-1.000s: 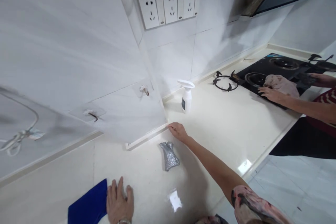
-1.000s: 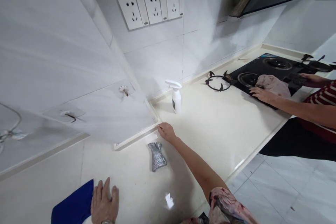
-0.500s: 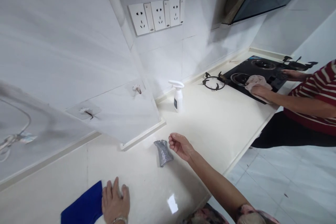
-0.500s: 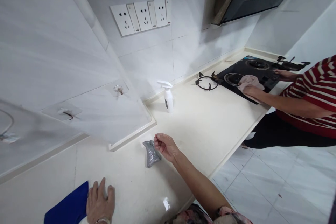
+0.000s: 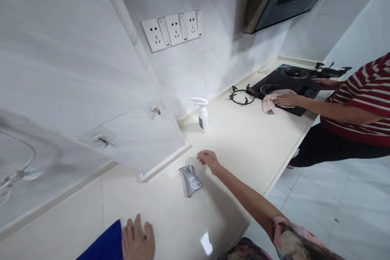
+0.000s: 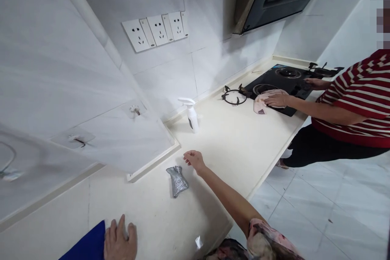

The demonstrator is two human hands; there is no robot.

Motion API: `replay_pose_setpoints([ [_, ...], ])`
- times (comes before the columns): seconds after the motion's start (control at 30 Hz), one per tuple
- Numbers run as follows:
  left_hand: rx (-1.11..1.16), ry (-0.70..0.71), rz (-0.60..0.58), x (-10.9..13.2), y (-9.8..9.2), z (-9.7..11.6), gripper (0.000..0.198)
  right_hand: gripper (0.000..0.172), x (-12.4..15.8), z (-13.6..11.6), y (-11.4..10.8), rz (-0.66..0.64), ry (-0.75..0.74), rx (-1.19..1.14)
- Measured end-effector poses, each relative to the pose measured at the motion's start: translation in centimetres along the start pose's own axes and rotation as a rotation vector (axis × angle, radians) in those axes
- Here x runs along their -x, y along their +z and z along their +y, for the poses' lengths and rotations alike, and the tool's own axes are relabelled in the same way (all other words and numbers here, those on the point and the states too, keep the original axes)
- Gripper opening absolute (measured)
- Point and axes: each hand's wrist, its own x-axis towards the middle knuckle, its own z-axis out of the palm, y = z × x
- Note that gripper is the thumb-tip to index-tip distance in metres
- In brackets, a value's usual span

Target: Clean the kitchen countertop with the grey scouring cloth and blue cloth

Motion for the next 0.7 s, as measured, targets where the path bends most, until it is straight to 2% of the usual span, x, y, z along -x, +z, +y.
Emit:
replay_pose_setpoints([
  [0.17,-0.021,0.017,0.022,0.0,-0.2,0.1,0.080,0.022,-5.9,0.7,1.1,0.148,-0.069,0.092],
  [0.3,-0.037,0.016,0.013,0.0,-0.2,0.0,0.078,0.021,-9.5,1.6,2.5,0.228,-0.091,0.143],
  [0.5,-0.053,0.027,0.035,0.0,0.0,-0.4,0.071,0.022,-12.1,3.4,4.0,0.144,-0.021,0.169],
  [0.7,-0.065,0.023,0.021,-0.1,0.0,-0.5,0.069,0.028,-13.1,3.7,3.8,0.076,0.008,0.152],
])
